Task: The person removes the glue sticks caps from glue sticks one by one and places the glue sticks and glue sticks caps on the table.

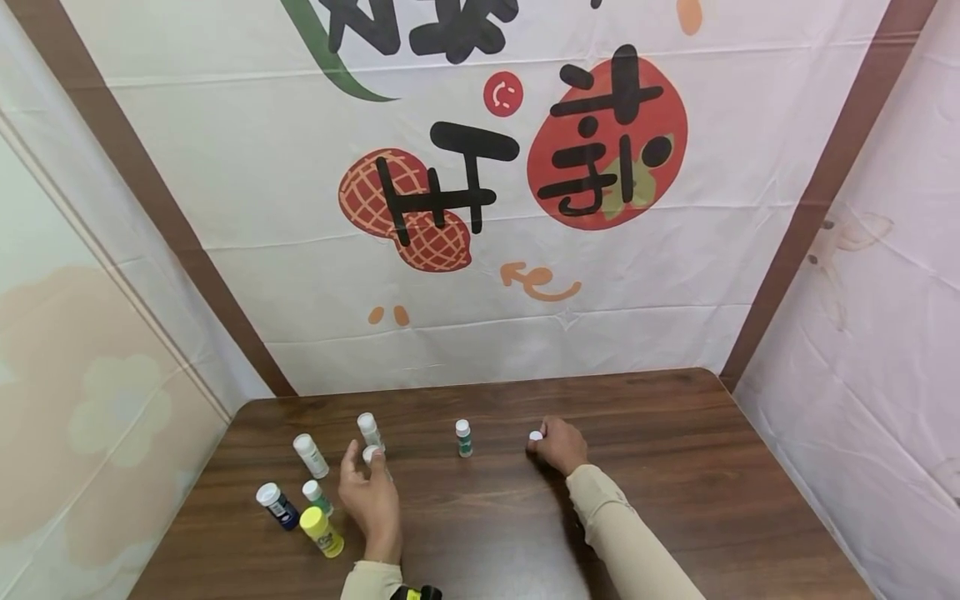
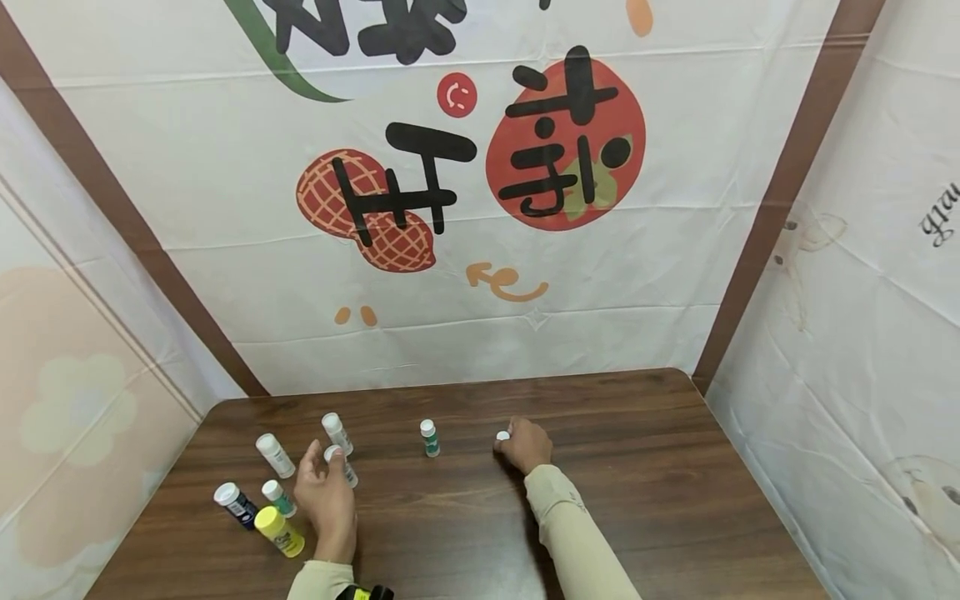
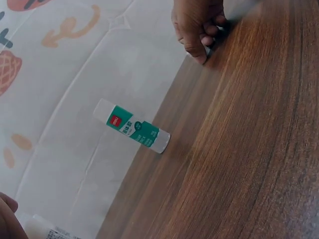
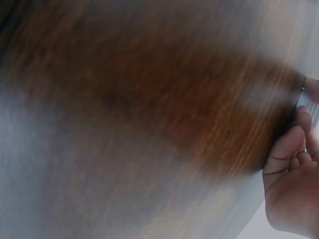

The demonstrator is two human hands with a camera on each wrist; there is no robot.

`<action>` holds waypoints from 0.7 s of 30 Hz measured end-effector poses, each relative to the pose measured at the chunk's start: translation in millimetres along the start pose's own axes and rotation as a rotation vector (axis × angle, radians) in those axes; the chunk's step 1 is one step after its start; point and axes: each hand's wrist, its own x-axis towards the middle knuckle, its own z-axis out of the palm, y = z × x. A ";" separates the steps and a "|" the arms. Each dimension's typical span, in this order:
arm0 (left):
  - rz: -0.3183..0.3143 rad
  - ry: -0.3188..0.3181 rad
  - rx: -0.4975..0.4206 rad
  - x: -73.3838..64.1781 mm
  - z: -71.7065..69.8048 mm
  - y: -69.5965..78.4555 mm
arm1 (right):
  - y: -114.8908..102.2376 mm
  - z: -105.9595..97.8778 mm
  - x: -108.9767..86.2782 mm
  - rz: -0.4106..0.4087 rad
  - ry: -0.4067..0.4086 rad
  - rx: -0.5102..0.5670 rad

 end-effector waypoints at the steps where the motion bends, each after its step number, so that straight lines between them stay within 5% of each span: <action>1: -0.006 -0.004 -0.007 0.7 0.6 -0.5 | -0.2 -0.2 -0.1 0.000 -0.001 0.000; 8: -0.006 -0.029 -0.055 4.6 4.8 -0.1 | 1.1 -0.2 1.7 0.006 0.005 -0.005; 21: -0.019 0.005 -0.007 4.8 5.4 -4.2 | 4.8 3.3 4.1 -0.009 0.010 -0.012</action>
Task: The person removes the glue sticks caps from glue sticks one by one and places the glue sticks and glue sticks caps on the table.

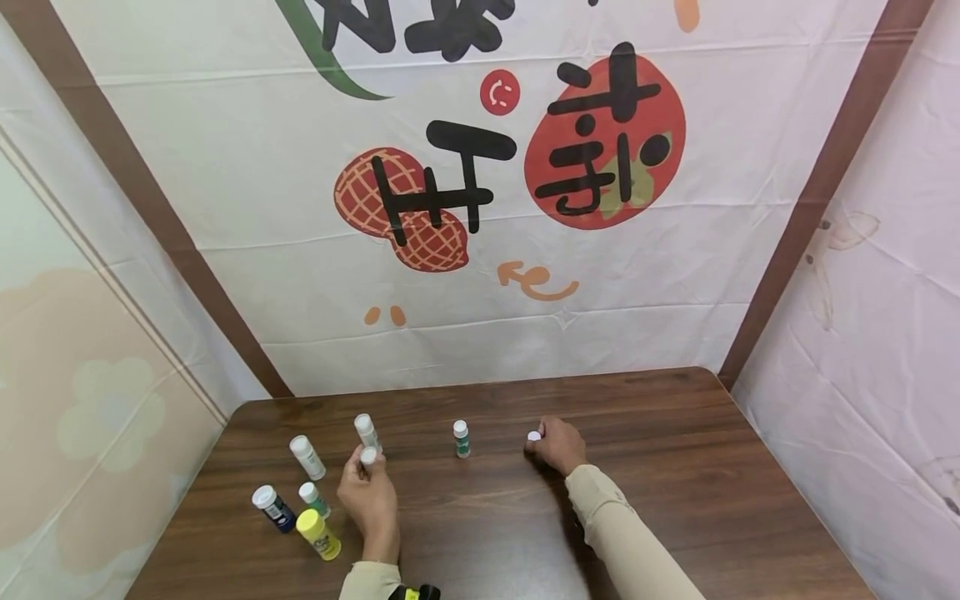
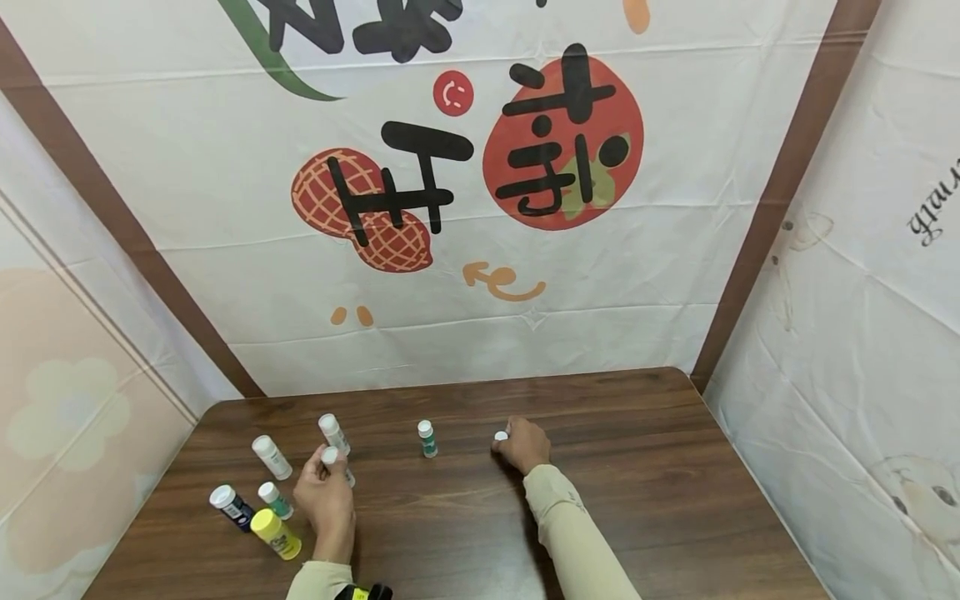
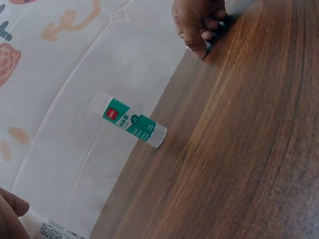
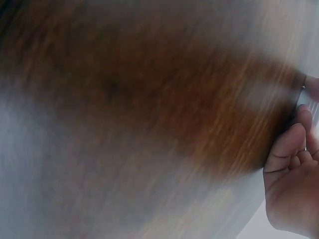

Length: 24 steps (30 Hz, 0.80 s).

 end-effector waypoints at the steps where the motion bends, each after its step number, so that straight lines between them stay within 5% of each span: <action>1: 0.000 0.001 0.008 -0.4 -0.2 -0.3 | -0.4 -0.1 0.0 0.002 -0.001 0.000; 15: 0.084 -0.081 0.098 -15.0 -5.4 9.6 | -6.5 2.3 -3.9 -0.052 0.016 0.028; 24: 0.090 -0.175 0.107 -25.6 -8.4 18.5 | -10.0 -0.3 -17.9 0.000 0.162 0.186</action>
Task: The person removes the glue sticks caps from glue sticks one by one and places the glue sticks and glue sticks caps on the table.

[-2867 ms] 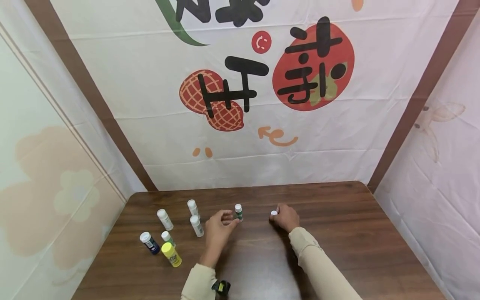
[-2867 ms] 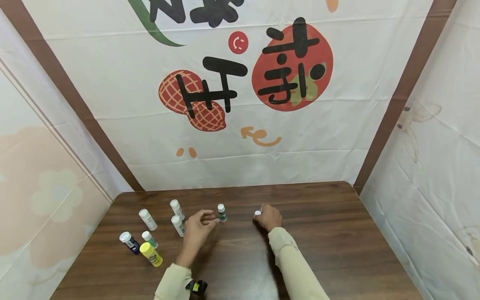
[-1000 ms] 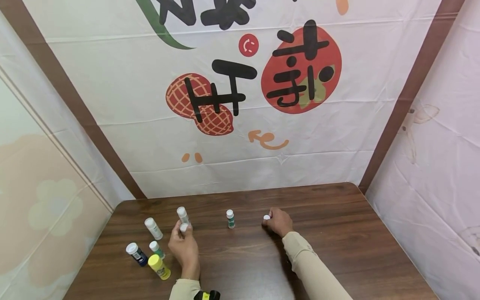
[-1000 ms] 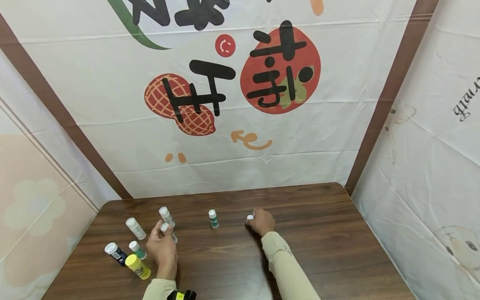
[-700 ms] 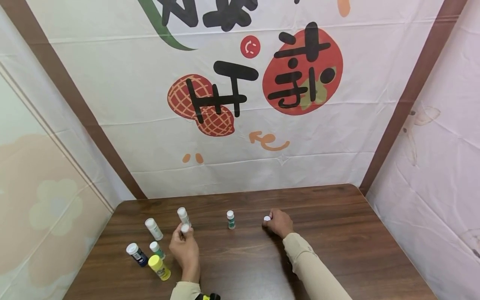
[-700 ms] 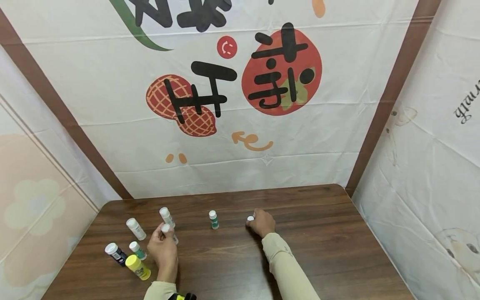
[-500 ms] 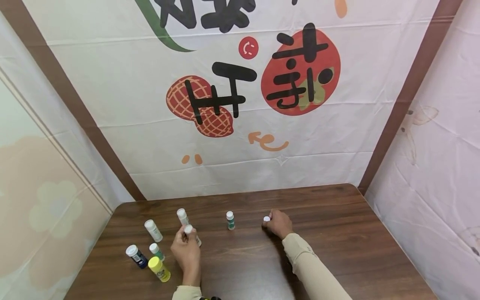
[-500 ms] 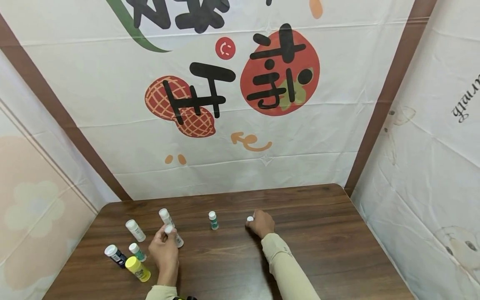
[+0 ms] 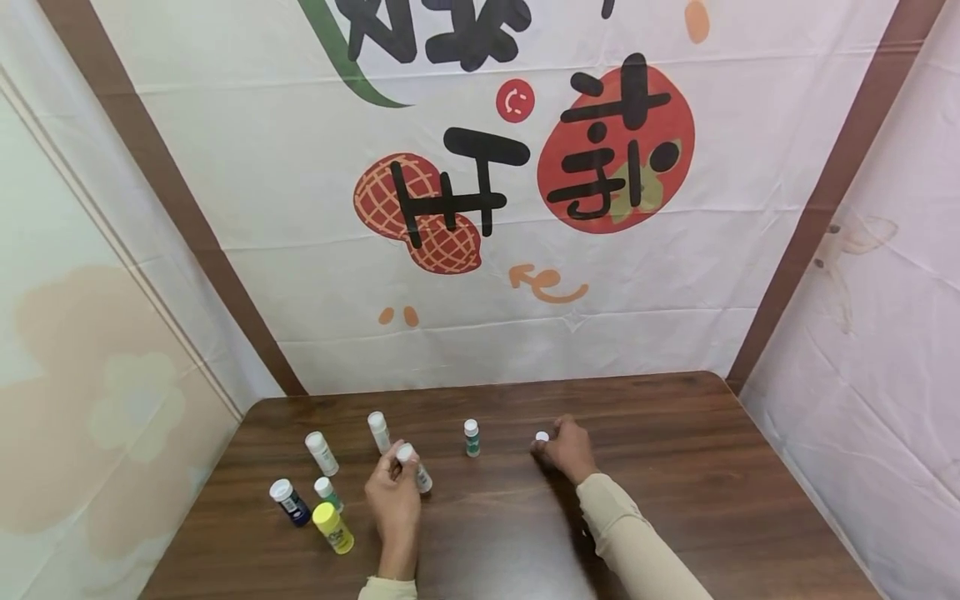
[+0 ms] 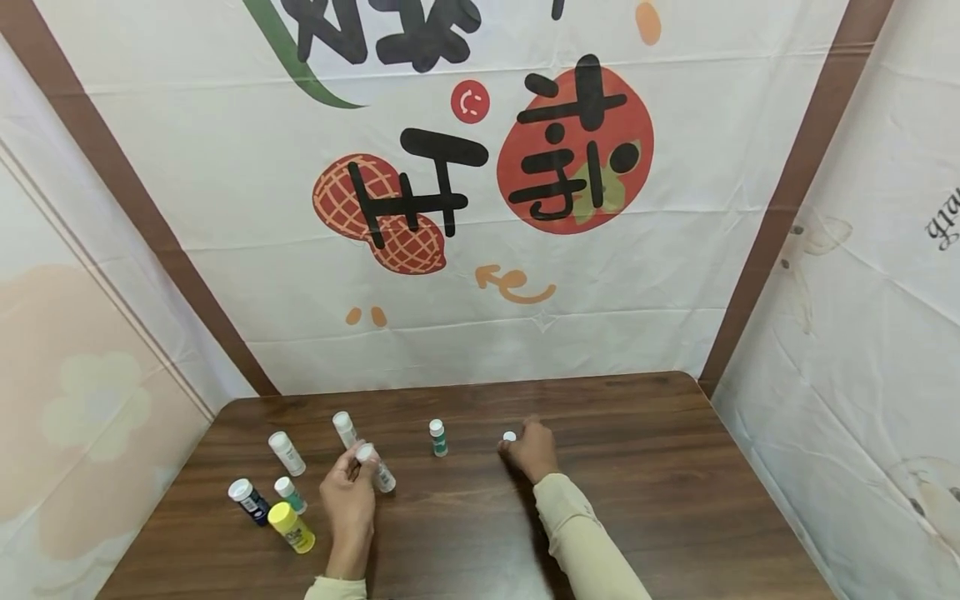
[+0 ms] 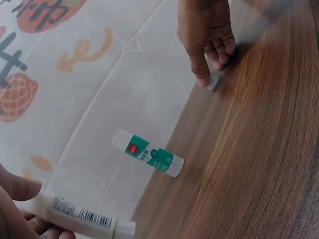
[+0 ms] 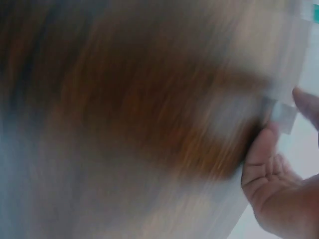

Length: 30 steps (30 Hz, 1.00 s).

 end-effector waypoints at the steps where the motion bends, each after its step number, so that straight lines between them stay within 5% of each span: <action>1: -0.002 -0.015 -0.006 -0.9 0.7 0.6 | -0.3 -2.2 -2.1 0.013 0.022 0.014; 7: 0.009 -0.093 -0.071 -3.4 5.0 3.0 | -7.2 -12.5 -12.6 0.051 0.117 0.054; 12: 0.016 -0.209 -0.086 -3.9 9.6 7.0 | -32.2 -25.2 -24.7 -0.038 0.076 0.149; 16: -0.027 -0.311 -0.158 -6.1 14.2 11.1 | -58.0 -34.1 -36.6 -0.190 -0.055 0.252; 20: -0.101 -0.423 -0.259 -6.5 18.1 12.9 | -75.1 -35.8 -47.1 -0.280 -0.268 0.324; 30: -0.238 -0.607 -0.517 -2.7 19.3 15.2 | -85.3 -30.3 -58.2 -0.214 -0.597 0.561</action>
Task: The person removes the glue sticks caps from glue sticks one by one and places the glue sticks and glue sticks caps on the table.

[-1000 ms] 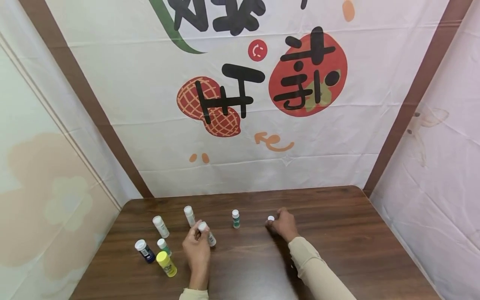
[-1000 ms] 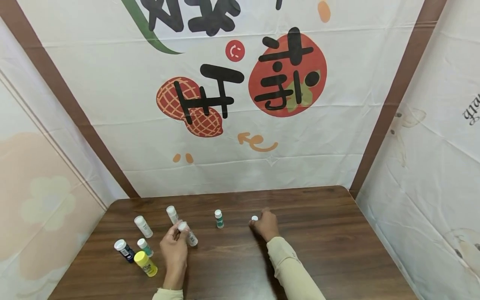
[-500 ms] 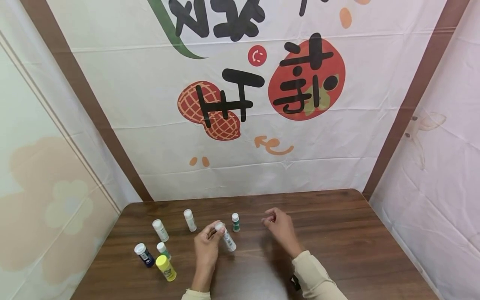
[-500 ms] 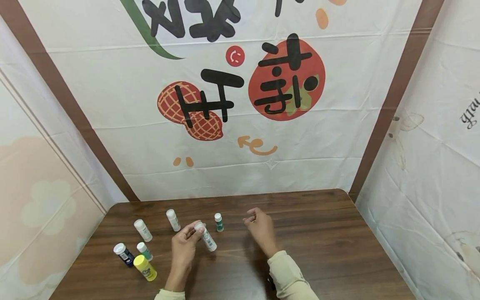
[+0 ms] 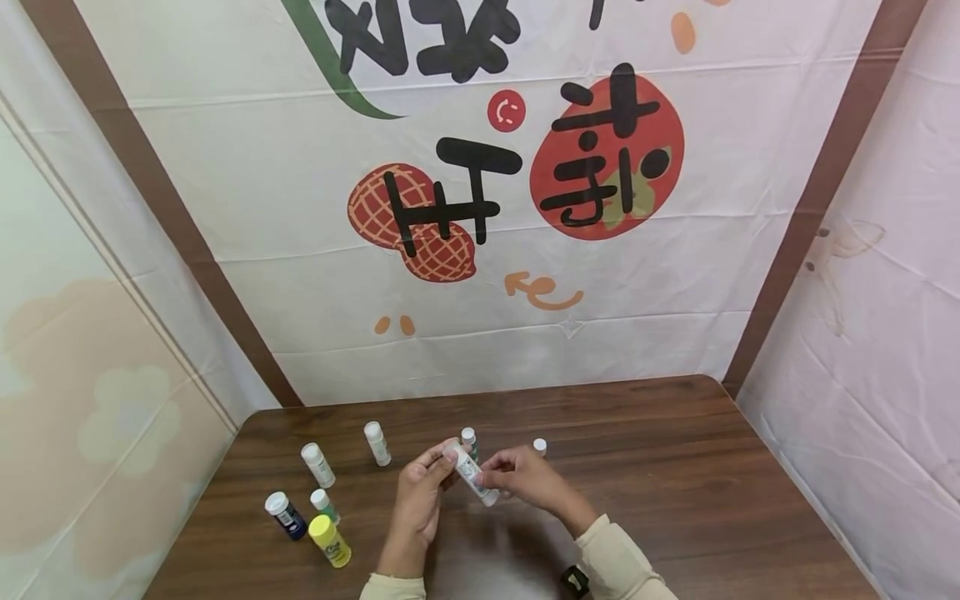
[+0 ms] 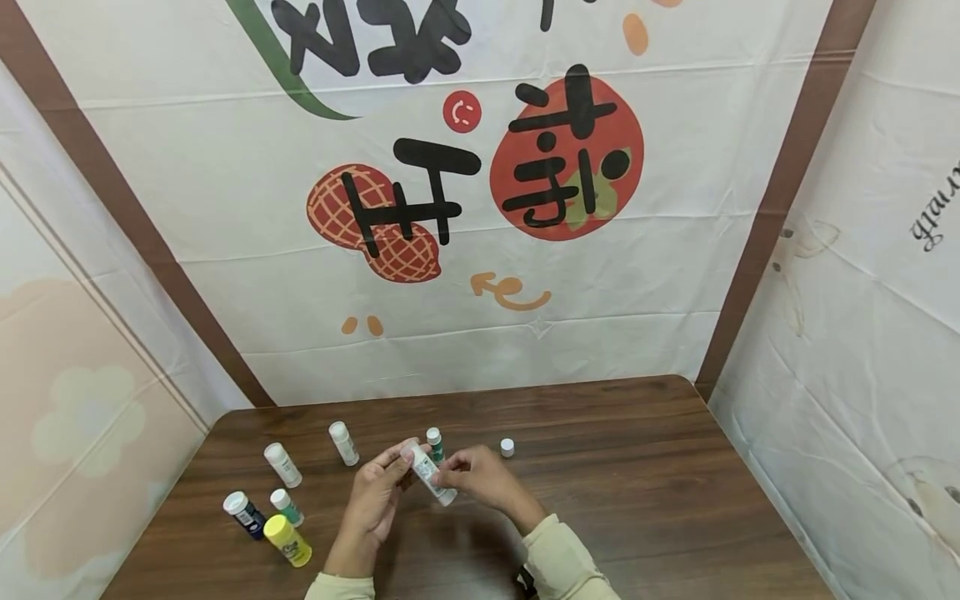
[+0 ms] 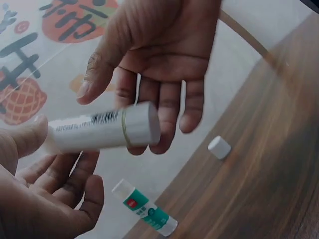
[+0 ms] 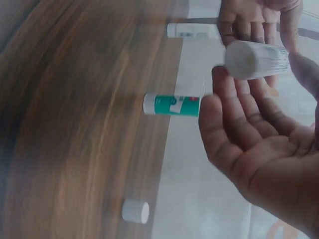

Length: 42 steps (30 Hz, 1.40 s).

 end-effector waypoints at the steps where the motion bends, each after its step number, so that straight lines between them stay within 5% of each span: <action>1: -0.012 -0.023 -0.016 0.2 -0.7 0.3 | -0.2 0.1 -0.6 0.013 -0.023 0.041; 10: -0.200 -0.287 -0.183 1.7 -7.5 -0.1 | 2.2 -4.5 -6.3 0.085 -0.352 0.444; 17: -0.214 -0.381 -0.191 2.3 -9.5 -0.1 | 2.4 -5.3 -8.7 0.091 -0.378 0.473; 22: -0.189 -0.323 -0.113 2.0 -6.2 -0.7 | 3.0 -2.4 -10.2 0.087 -0.245 0.346; 29: -0.136 -0.088 0.041 4.1 3.7 0.7 | 10.1 5.2 -11.2 -0.001 -0.030 0.109; 36: -0.085 0.032 0.150 4.0 6.9 3.3 | 8.0 3.5 -15.3 -0.058 0.070 0.015; 42: 0.008 0.130 0.252 4.3 5.7 -3.7 | 32.2 -3.6 -13.0 -0.064 0.184 -0.037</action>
